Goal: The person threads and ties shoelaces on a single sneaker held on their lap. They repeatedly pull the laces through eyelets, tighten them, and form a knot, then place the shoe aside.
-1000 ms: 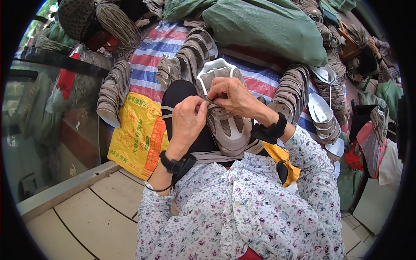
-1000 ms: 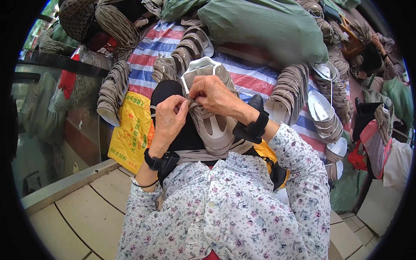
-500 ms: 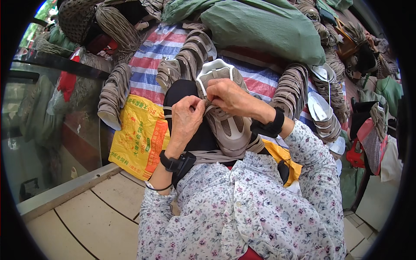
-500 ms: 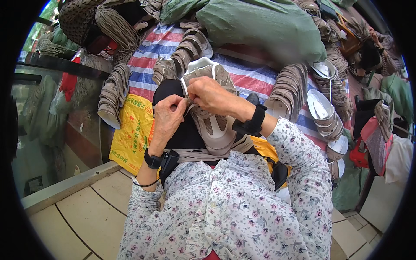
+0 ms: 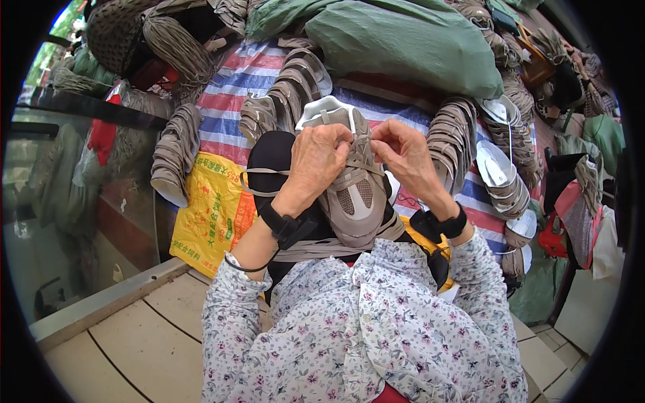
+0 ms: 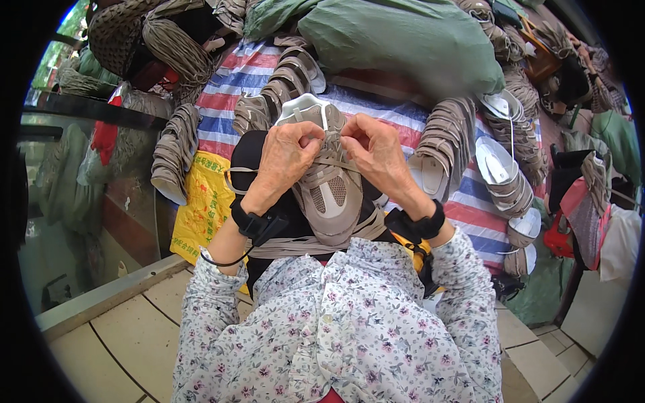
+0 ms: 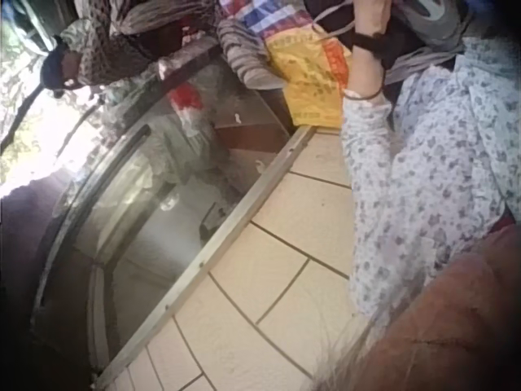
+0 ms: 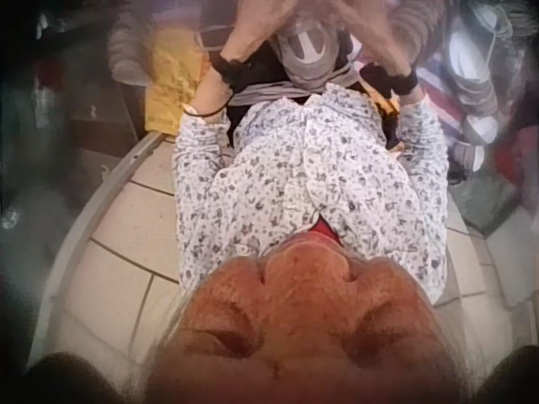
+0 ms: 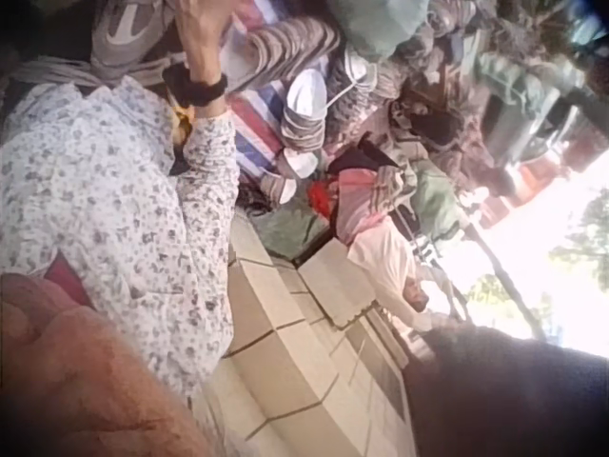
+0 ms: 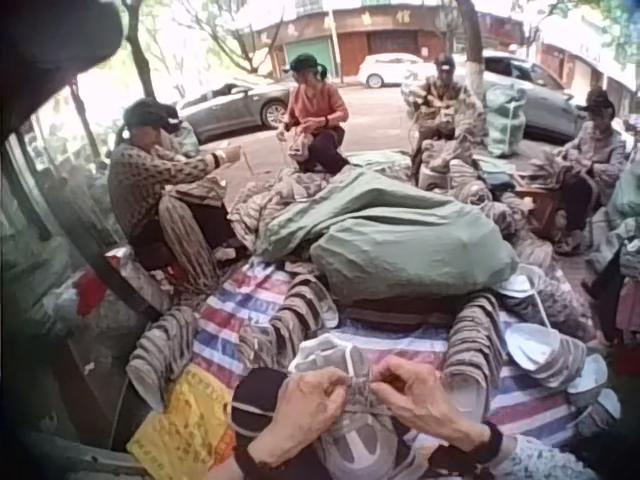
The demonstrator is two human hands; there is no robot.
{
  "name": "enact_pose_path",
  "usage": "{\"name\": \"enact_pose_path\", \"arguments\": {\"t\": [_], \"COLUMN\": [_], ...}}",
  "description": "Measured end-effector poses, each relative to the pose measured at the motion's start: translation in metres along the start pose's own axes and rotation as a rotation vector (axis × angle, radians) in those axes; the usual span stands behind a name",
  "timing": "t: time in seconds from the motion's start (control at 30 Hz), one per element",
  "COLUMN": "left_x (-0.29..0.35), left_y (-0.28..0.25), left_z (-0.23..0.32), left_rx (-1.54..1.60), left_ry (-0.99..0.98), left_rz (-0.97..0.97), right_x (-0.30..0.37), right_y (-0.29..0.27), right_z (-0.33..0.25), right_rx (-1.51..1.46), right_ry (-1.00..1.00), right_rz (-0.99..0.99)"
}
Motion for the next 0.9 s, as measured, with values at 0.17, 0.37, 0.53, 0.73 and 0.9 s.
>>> {"name": "enact_pose_path", "arguments": {"t": [0.17, 0.37, 0.53, 0.73, 0.9], "left_x": [-0.001, 0.0, -0.003, 0.001, 0.003], "left_y": [0.007, 0.008, 0.009, 0.008, -0.002], "left_z": [0.003, 0.006, 0.006, 0.011, 0.011], "left_rx": [-0.036, -0.057, -0.098, -0.146, -0.34], "left_ry": [-0.017, 0.045, 0.078, 0.114, 0.141], "left_rz": [-0.066, -0.078, -0.127, -0.01, 0.046], "right_x": [0.016, 0.023, 0.025, 0.017, 0.01], "right_y": [0.014, 0.03, 0.03, -0.001, -0.021], "right_z": [0.022, 0.031, 0.036, 0.033, 0.044], "right_rx": [-0.149, -0.19, -0.406, -0.109, 0.302], "right_ry": [0.087, 0.107, 0.197, 0.136, -0.195], "right_rz": [0.156, 0.176, 0.17, 0.115, 0.082]}}
Point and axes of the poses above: each hand's wrist, its own x-axis away from the middle knuckle, its own y-axis out of the palm, z = x × y, the point moved 1 cm from there along -x, towards the middle knuckle, and after that the axes turned 12 degrees about -y, right-handed, at the moved point
